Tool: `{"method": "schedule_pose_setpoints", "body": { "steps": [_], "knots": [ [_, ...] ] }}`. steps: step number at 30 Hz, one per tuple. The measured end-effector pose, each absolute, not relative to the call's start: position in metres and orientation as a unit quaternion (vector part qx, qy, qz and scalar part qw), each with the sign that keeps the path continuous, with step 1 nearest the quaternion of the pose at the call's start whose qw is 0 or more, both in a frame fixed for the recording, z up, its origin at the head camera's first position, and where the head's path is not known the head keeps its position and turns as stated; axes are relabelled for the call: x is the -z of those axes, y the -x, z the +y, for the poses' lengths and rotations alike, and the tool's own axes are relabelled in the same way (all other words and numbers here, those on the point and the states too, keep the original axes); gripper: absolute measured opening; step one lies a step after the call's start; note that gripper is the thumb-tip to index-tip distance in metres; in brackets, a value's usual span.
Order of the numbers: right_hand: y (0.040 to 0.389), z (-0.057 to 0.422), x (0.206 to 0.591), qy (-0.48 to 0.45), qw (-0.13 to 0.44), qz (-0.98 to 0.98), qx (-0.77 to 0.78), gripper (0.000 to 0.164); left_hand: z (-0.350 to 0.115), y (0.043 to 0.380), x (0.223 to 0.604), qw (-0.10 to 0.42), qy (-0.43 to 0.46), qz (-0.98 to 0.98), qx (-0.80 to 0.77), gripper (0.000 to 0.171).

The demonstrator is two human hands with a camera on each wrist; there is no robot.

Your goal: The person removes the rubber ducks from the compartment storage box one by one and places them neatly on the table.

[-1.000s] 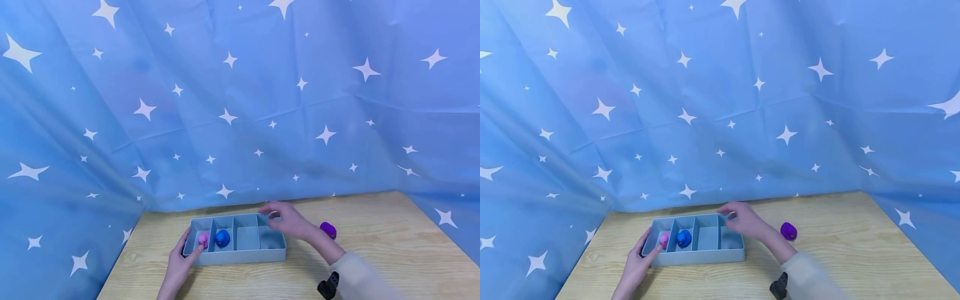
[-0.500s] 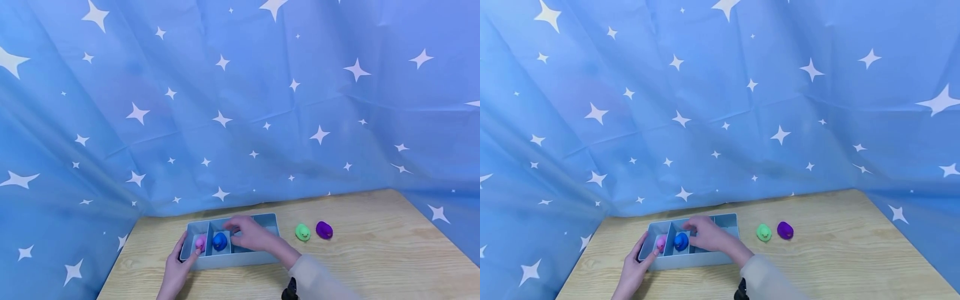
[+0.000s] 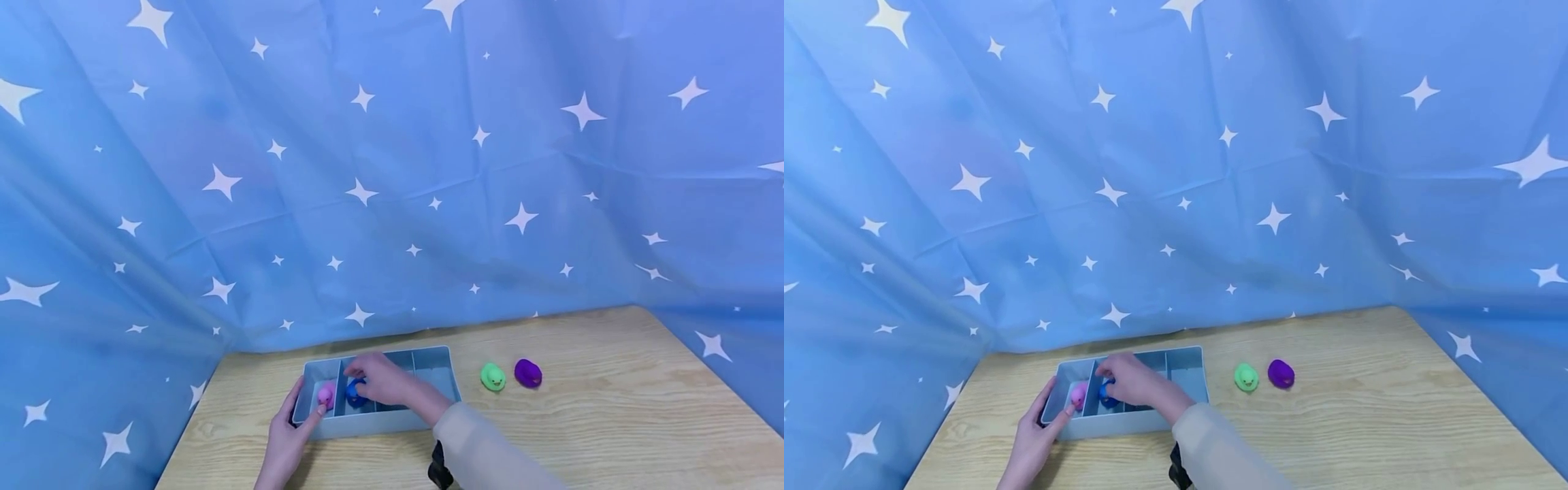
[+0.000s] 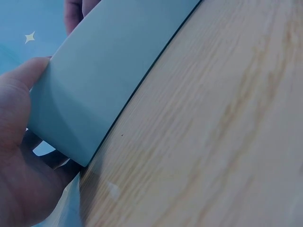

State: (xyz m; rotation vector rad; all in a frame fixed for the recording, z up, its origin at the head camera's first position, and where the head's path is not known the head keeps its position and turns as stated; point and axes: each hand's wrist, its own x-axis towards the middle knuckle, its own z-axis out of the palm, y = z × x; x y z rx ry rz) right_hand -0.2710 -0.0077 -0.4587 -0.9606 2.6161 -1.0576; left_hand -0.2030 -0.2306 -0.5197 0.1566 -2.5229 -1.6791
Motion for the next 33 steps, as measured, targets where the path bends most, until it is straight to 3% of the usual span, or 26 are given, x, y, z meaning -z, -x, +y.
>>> {"method": "schedule_pose_setpoints", "body": {
  "steps": [11, 24, 33],
  "knots": [
    [0.284, -0.018, 0.458, 0.339, 0.087, 0.896, 0.274, 0.024, -0.23, 0.203, 0.522, 0.065, -0.05, -0.829, 0.554, 0.081],
    [0.285, -0.028, 0.459, 0.371, 0.061, 0.915, 0.149, 0.028, -0.231, 0.202, 0.521, 0.057, -0.06, -0.826, 0.557, 0.082],
    [0.285, -0.024, 0.462, 0.388, 0.051, 0.908, 0.146, 0.025, -0.229, 0.203, 0.521, 0.052, -0.061, -0.826, 0.558, 0.082]
  ]
}}
